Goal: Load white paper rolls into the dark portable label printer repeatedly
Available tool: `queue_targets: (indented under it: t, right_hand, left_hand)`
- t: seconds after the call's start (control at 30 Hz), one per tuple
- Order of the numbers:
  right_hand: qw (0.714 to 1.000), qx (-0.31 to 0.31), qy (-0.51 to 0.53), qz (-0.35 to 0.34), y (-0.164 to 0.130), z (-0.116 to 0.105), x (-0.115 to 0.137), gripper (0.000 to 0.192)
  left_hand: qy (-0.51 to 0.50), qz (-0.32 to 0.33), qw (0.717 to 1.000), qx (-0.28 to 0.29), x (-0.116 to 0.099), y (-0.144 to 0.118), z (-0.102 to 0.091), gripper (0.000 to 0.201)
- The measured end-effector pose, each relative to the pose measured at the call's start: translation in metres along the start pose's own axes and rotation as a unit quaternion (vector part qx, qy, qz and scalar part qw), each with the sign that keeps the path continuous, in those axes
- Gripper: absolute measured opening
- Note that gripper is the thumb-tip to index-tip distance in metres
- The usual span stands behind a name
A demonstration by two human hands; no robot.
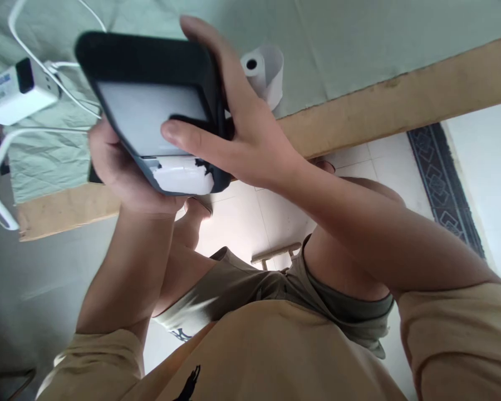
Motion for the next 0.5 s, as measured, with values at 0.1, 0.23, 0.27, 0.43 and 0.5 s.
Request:
queue_targets:
  t: [0.1,0.23,0.27,0.43,0.5]
  right_hand:
    - [0.998,0.021,-0.051,0.042,-0.005,-0.001,-0.007,0.061]
    - [0.997,0.038,-0.068,0.025,-0.01,0.0,-0.005,0.064]
    - [0.997,0.045,-0.062,0.016,-0.011,0.001,-0.004,0.064]
    - [0.998,0.06,-0.028,-0.004,-0.011,0.002,-0.003,0.062]
    - [0.997,0.074,-0.028,-0.005,-0.01,0.005,-0.004,0.065]
  left_hand:
    - [-0.042,0.005,0.995,0.086,0.001,0.002,0.016,0.028]
    - [-0.045,0.027,0.996,0.067,0.001,0.006,0.008,0.025]
    - [-0.041,0.029,0.997,0.055,0.002,0.007,0.005,0.024]
    - [-0.054,0.003,0.997,0.061,0.009,0.011,0.001,0.02]
    - [-0.087,0.005,0.993,0.082,0.007,0.01,0.005,0.023]
Point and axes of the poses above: each hand's wrist, its own y-axis towards the middle knuckle, its own z-axis out of the palm, x = y × z, the point moved 10 cm from there along y, towards the middle knuckle, and after that the axes turned 4 degrees about -z, right-handed, at the moved point
